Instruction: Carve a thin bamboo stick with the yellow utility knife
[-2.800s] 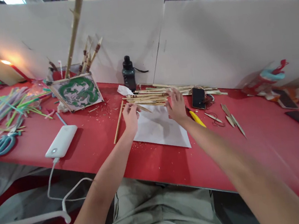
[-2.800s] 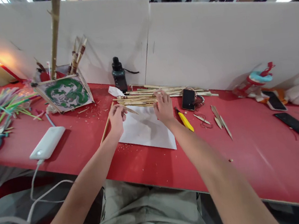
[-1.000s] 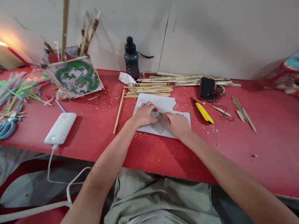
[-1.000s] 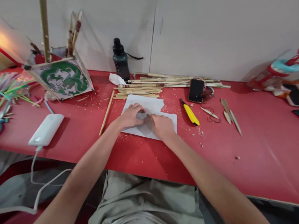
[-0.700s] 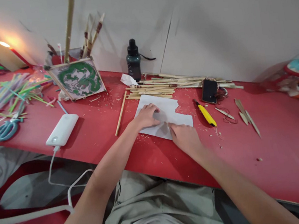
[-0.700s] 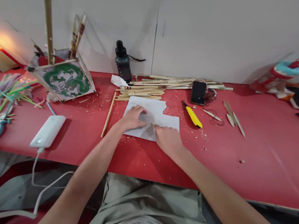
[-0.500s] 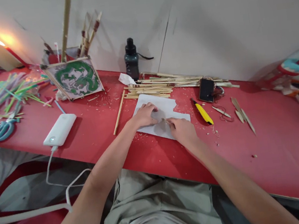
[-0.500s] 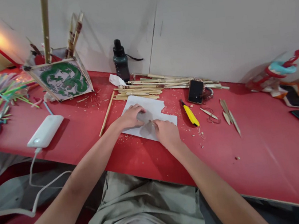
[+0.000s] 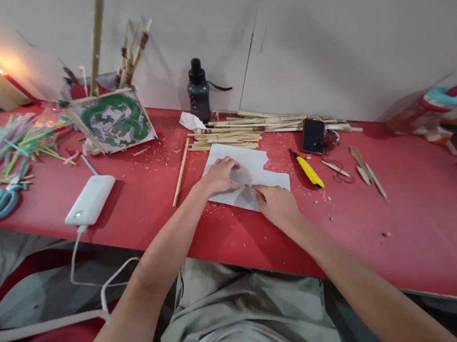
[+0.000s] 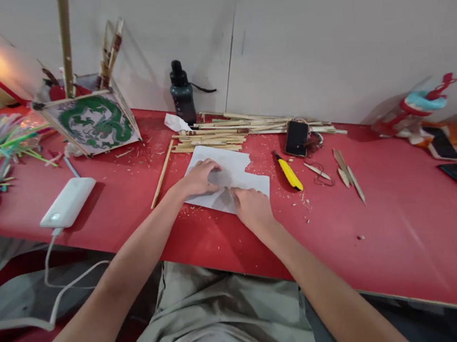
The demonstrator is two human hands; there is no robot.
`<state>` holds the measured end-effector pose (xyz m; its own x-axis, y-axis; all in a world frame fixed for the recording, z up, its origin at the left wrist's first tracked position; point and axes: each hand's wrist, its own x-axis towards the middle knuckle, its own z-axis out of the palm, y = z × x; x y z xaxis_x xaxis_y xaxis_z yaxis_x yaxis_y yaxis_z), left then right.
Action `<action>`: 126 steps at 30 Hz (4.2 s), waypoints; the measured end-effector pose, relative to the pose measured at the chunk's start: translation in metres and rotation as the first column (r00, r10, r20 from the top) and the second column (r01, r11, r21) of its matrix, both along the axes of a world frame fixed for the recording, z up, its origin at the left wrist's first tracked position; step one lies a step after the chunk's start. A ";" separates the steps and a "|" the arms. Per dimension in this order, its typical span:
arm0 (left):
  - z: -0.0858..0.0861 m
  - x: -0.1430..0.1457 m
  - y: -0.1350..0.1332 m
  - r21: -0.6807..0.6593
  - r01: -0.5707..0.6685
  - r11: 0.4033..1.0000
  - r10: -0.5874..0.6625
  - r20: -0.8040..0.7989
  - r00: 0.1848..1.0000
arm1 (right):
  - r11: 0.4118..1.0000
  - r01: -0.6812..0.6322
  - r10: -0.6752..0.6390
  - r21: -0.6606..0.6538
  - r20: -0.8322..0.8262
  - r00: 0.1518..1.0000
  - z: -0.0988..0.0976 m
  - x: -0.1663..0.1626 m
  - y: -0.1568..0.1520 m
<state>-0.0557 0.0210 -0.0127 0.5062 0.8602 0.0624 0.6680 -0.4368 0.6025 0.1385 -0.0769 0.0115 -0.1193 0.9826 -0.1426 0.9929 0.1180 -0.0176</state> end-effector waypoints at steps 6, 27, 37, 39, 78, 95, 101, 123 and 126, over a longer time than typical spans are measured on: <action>0.003 0.000 -0.005 -0.061 -0.041 0.997 0.045 0.064 0.997 | 0.999 -0.020 0.020 0.043 0.011 1.000 0.007 -0.028 0.039; 0.001 0.002 -0.005 -0.054 -0.071 0.996 0.075 0.077 0.994 | 0.987 -0.136 0.145 -0.084 0.111 0.983 0.015 -0.021 -0.004; -0.002 0.000 -0.007 -0.052 -0.056 0.997 0.060 0.089 0.994 | 0.993 -0.114 0.115 -0.022 0.132 0.984 0.019 -0.033 0.042; -0.002 0.001 -0.007 -0.042 -0.061 0.997 0.064 0.091 0.994 | 0.993 -0.113 0.114 -0.019 0.131 0.985 0.017 -0.030 0.038; 0.004 0.002 -0.007 -0.024 -0.047 0.999 0.047 -0.008 0.999 | 0.992 -0.125 0.128 -0.027 0.132 0.983 0.000 0.001 -0.006; 0.000 0.003 -0.006 -0.014 -0.058 0.998 0.058 -0.022 0.998 | 0.995 -0.096 0.095 0.004 0.108 0.990 0.000 0.007 -0.025; 0.001 0.001 -0.006 0.004 -0.026 1.000 0.026 -0.014 1.000 | 0.997 -0.042 0.037 0.061 0.081 0.996 0.005 -0.007 0.014; 0.000 0.003 -0.006 0.012 -0.032 0.999 0.032 -0.039 0.999 | 0.995 -0.085 0.083 0.048 0.046 0.995 0.003 0.011 -0.033; 0.000 0.001 -0.008 0.035 -0.028 0.999 0.029 -0.035 0.999 | 0.993 -0.076 0.076 0.093 0.001 0.997 0.002 0.013 -0.004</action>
<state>-0.0546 0.0133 -0.0125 0.4841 0.8718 0.0748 0.7010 -0.4376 0.5631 0.1520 -0.0806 0.0138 -0.1941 0.9797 -0.0509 0.9810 0.1941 -0.0053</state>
